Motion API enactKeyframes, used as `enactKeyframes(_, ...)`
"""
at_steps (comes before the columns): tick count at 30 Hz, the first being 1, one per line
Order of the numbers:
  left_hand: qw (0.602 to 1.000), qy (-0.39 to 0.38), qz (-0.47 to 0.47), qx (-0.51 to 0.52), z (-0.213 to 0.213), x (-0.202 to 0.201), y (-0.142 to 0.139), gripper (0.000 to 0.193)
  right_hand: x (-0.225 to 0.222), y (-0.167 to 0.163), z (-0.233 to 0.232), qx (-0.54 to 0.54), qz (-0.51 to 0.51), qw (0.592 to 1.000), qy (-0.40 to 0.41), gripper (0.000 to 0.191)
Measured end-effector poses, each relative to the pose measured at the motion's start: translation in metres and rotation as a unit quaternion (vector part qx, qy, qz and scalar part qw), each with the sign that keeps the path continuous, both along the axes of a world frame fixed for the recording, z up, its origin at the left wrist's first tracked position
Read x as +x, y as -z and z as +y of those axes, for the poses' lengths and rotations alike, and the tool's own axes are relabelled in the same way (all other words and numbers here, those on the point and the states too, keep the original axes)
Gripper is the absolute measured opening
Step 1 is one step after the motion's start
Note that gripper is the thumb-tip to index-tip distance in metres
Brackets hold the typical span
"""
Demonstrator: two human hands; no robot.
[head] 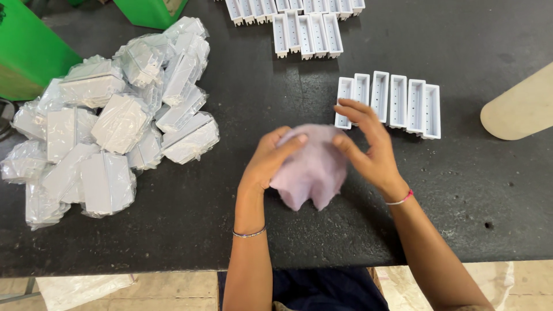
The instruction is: The person wipes white plastic rectangular parts with a cloth on a dark worktable. They pick up each part, wipe its surfaces, and place it back in a row. A white bottle is visible nearby, but the person does not use it during the clip.
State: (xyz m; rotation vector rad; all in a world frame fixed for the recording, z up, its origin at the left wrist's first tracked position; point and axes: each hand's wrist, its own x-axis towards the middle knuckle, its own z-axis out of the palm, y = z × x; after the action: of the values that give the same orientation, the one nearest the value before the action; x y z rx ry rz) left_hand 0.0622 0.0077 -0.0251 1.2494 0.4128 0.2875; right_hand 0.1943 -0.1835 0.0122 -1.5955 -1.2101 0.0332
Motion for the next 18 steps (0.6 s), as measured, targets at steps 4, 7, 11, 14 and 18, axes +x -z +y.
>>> enactKeyframes(4, 0.998, 0.019, -0.009, 0.061, -0.013, 0.003, -0.001, 0.031, 0.0, 0.01, 0.002, -0.151, 0.176, 0.972, -0.049, 0.043)
enactKeyframes(7, 0.987, -0.082, -0.039, 0.131, -0.013, 0.005, -0.003, 0.045, 0.007, 0.02, 0.004, -0.146, 0.263, 0.954, -0.017, 0.032)
enactKeyframes(11, 0.97, -0.088, -0.137, 0.179, -0.007, -0.002, -0.011, 0.064, 0.016, 0.027, 0.003, -0.024, 0.389, 0.92, -0.032, 0.023)
enactKeyframes(14, 0.956, 0.037, -0.089, 0.276, -0.014, -0.004, -0.015, 0.078, 0.016, 0.029, 0.005, 0.011, 0.473, 0.877, -0.082, 0.018)
enactKeyframes(18, 0.97, 0.106, -0.04, 0.214, -0.027, 0.002, -0.018, 0.088, 0.014, 0.029, 0.01, 0.005, 0.535, 0.841, -0.078, 0.019)
